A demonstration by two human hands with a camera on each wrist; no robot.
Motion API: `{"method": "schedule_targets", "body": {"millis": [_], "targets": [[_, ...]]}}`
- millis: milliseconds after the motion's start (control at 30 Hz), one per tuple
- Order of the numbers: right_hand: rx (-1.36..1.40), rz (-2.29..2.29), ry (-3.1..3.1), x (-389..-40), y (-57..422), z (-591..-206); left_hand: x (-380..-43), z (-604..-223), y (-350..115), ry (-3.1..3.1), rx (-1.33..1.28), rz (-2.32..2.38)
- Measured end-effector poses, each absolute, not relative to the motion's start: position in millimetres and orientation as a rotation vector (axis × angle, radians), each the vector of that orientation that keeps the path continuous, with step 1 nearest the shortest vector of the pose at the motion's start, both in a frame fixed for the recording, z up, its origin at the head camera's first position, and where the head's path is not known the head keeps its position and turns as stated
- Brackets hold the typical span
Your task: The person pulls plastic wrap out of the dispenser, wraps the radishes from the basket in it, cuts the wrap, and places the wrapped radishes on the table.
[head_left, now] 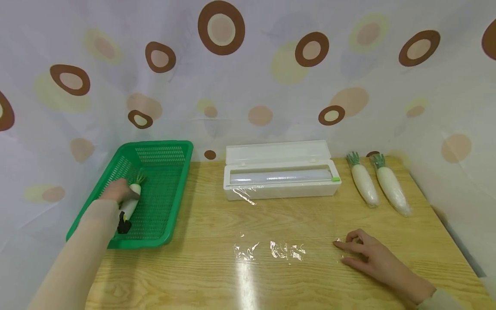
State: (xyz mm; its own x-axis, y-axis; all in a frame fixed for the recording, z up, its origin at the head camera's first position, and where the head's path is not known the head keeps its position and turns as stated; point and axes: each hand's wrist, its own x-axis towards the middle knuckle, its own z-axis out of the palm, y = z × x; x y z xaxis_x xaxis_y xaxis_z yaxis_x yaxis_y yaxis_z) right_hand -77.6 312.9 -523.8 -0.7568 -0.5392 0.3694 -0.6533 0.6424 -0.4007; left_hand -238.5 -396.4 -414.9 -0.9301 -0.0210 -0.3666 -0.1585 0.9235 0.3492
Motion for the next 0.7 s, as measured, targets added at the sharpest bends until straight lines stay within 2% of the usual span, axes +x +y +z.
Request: {"method": "schedule_targets", "body": {"millis": [233, 433, 700], "targets": [[0.986, 0.743, -2.631, -79.0, 311.3, -525.7, -231.3, -403.1, -393.4, 2.740, -0.157, 0.709], [0.978, 0.729, -2.641, -79.5, 312.8, -524.3, -226.3, -384.7, -381.4, 2.859, -0.119, 0.673], [0.984, 0.738, -2.627, -79.7, 312.9, -523.1, -204.2, -360.0, -335.6, 3.010, -0.094, 0.886]]}}
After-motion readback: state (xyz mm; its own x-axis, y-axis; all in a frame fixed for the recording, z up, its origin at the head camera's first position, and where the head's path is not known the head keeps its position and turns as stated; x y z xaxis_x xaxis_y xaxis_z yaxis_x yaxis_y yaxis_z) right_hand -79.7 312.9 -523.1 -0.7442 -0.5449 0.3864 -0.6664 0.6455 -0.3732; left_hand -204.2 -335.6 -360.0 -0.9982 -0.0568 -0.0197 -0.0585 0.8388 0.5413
